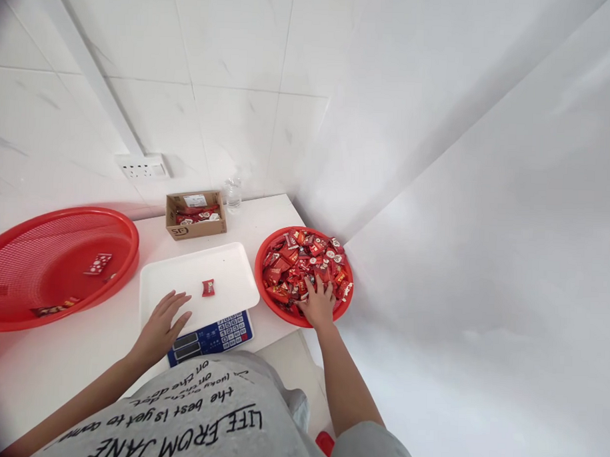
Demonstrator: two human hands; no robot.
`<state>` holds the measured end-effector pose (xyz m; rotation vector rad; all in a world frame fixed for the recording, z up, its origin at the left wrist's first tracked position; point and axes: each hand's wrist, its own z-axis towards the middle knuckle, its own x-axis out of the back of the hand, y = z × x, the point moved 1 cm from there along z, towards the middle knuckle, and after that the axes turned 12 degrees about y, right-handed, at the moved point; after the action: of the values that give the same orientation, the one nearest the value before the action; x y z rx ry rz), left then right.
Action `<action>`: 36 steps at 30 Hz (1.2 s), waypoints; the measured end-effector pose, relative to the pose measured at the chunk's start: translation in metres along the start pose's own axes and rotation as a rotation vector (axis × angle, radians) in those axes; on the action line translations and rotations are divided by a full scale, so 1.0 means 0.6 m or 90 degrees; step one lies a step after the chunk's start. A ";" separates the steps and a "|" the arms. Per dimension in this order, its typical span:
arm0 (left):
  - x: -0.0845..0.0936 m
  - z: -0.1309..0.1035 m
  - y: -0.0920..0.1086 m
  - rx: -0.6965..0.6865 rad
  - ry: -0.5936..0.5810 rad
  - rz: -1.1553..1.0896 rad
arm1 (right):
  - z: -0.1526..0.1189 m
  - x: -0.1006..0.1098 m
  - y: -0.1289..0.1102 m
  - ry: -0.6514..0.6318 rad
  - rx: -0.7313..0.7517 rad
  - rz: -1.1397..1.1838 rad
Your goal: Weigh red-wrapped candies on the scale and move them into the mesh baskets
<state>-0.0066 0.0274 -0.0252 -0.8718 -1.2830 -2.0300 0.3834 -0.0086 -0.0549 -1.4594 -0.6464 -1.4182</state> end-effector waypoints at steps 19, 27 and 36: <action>0.011 0.009 0.035 0.048 -0.007 -0.076 | 0.065 0.071 -0.054 0.357 -0.419 0.613; 0.012 0.041 0.115 0.375 -0.183 -0.464 | 0.031 0.054 -0.214 0.043 -0.398 0.899; -0.007 0.063 0.112 0.644 -0.091 -0.722 | -0.057 -0.009 -0.377 -0.150 -0.081 0.808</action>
<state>0.0551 0.0378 0.0201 0.3094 -2.8892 -1.4958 0.1684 0.0517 -0.0041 -1.6413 0.2805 -0.2915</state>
